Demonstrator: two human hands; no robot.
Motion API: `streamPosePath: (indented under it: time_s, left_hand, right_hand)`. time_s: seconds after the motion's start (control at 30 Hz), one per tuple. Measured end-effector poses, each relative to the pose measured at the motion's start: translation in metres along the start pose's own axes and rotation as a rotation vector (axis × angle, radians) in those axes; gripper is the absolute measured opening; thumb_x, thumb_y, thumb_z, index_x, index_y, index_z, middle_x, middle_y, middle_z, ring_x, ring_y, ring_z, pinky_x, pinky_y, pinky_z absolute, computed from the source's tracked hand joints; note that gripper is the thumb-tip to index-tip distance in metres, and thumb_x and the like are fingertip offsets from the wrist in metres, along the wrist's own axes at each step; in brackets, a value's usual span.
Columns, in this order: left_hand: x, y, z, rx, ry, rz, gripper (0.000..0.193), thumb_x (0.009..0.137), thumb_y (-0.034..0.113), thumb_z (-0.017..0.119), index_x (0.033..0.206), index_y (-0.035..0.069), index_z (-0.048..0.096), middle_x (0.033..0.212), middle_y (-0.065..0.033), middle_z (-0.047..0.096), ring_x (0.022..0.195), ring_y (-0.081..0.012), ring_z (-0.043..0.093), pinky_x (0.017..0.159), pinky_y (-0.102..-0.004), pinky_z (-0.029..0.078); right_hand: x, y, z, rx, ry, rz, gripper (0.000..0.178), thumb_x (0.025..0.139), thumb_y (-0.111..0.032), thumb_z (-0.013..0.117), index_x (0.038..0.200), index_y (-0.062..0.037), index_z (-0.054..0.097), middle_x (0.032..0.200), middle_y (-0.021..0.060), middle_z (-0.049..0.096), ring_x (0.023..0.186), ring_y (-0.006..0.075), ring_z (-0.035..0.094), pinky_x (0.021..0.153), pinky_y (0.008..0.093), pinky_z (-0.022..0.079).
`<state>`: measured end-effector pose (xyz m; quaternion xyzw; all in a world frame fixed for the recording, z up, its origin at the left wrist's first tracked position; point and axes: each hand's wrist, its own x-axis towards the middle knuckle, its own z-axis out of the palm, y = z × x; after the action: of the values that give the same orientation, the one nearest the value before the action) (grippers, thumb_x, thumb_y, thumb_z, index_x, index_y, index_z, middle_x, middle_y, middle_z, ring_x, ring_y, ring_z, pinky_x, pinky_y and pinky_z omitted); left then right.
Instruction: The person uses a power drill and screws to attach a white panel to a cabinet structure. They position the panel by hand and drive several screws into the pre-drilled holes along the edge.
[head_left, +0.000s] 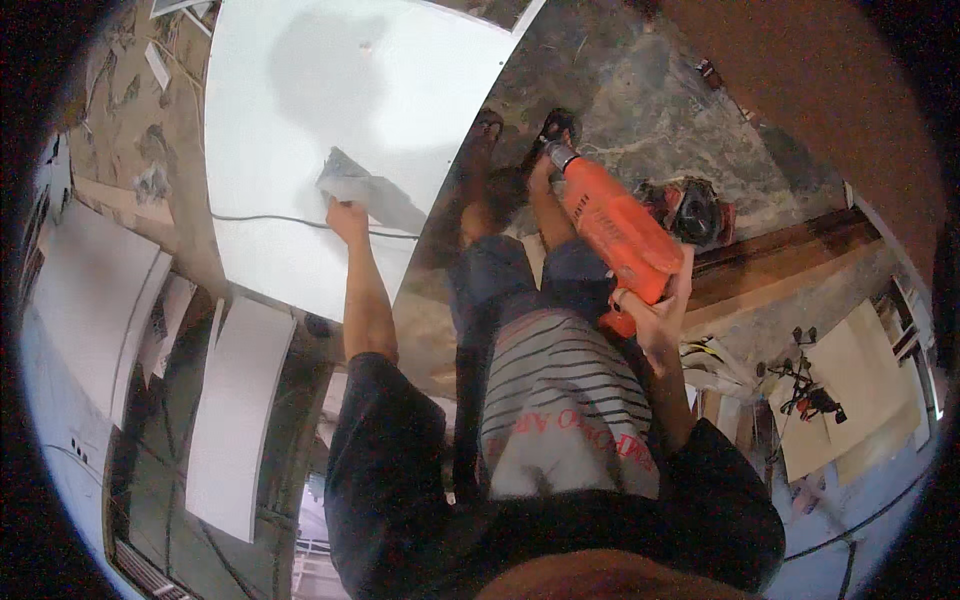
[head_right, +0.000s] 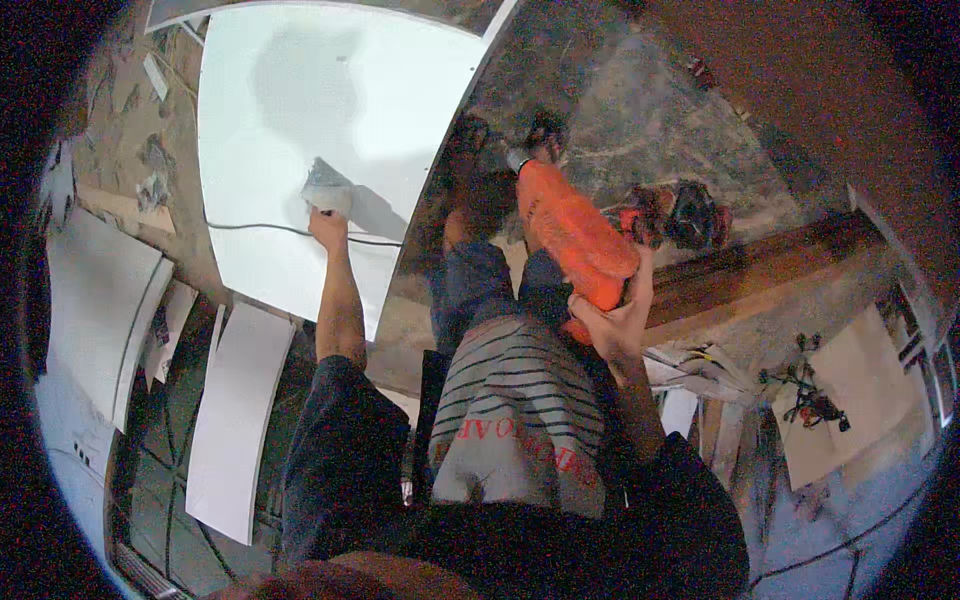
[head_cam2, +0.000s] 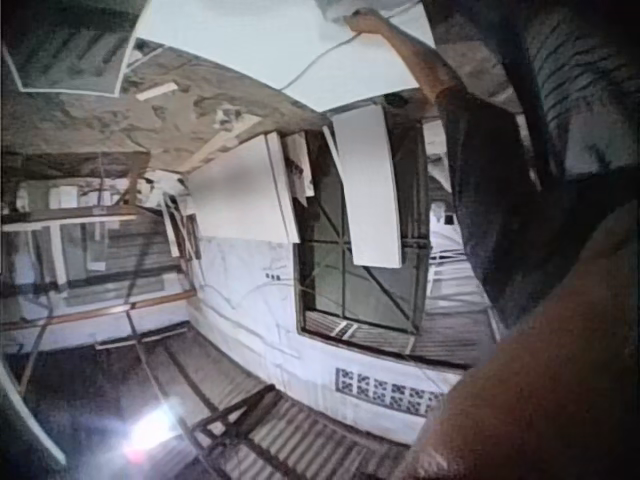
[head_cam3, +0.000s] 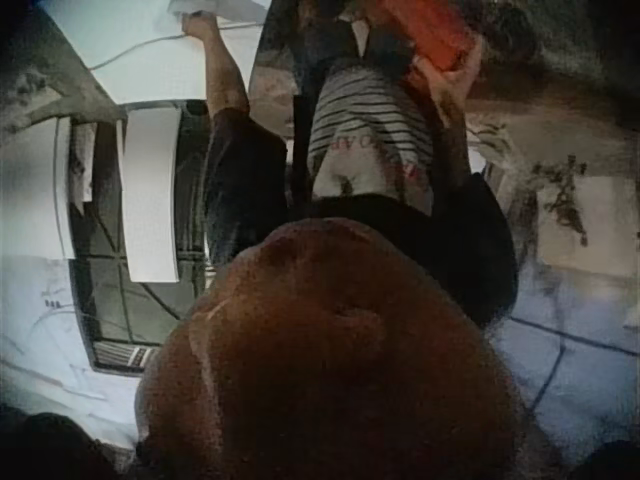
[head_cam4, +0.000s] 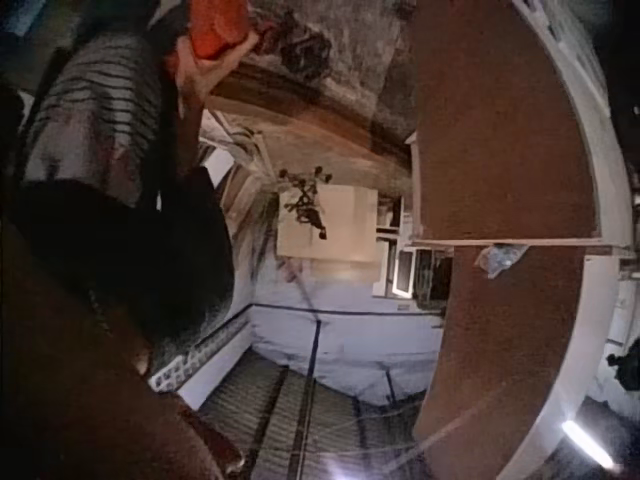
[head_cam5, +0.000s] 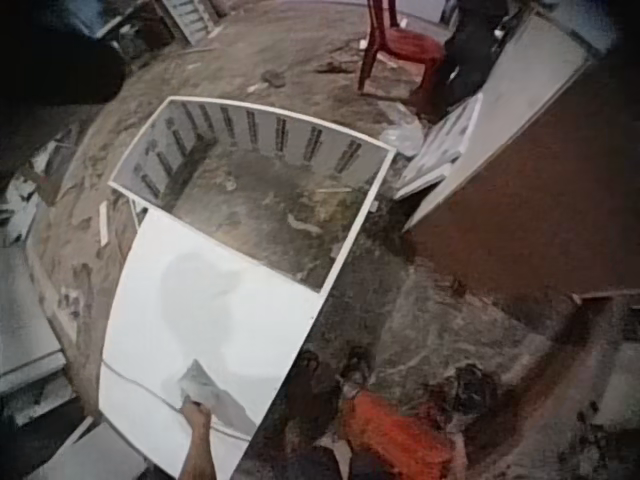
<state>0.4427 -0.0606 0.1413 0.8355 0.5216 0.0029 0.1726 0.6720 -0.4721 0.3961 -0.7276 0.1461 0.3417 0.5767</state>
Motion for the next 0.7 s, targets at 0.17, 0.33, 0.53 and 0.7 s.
streamPosePath:
  time_s: [0.17, 0.33, 0.53, 0.7]
  left_hand:
    - [-0.019, 0.023, -0.029, -0.270, 0.320, -0.267, 0.018, 0.082, 0.010, 0.064, 0.088, -0.006, 0.060, 0.084, -0.0196, 0.067, 0.076, -0.0287, 0.066, 0.067, -0.0390, 0.053]
    - [-0.053, 0.130, -0.058, -1.415, 0.001, -0.460, 0.022, 0.092, 0.008, 0.057, 0.111, -0.002, 0.051, 0.105, -0.0167, 0.060, 0.090, -0.0233, 0.061, 0.083, -0.0360, 0.052]
    - [-0.071, 0.236, -0.095, -1.894, -0.267, -0.570, 0.031, 0.092, 0.011, 0.057, 0.120, 0.001, 0.048, 0.099, -0.0070, 0.057, 0.090, -0.0160, 0.057, 0.081, -0.0291, 0.051]
    - [-0.077, 0.272, -0.095, -1.878, -0.332, -0.575, 0.030, 0.093, 0.014, 0.056, 0.120, 0.001, 0.050, 0.097, -0.0053, 0.059, 0.091, -0.0152, 0.058, 0.078, -0.0277, 0.051]
  right_hand:
    - [0.000, -0.006, 0.005, 0.038, -0.022, 0.041, 0.069, 0.060, 0.004, 0.068, 0.121, -0.0031, 0.038, 0.113, 0.0094, 0.050, 0.099, 0.0208, 0.057, 0.085, 0.0351, 0.048]
    - [-0.008, -0.014, 0.004, 0.127, -0.067, 0.105, 0.076, 0.058, 0.002, 0.070, 0.125, -0.0021, 0.034, 0.116, 0.0102, 0.049, 0.104, 0.0219, 0.054, 0.089, 0.0359, 0.046]
    - [-0.030, 0.001, -0.002, 0.021, -0.182, 0.125, 0.081, 0.055, -0.003, 0.075, 0.124, -0.0021, 0.032, 0.115, 0.0117, 0.048, 0.107, 0.0221, 0.051, 0.094, 0.0374, 0.042]
    - [-0.026, -0.017, 0.004, 0.014, -0.256, 0.124, 0.077, 0.056, -0.006, 0.077, 0.119, -0.0007, 0.033, 0.113, 0.0124, 0.048, 0.106, 0.0221, 0.051, 0.094, 0.0373, 0.040]
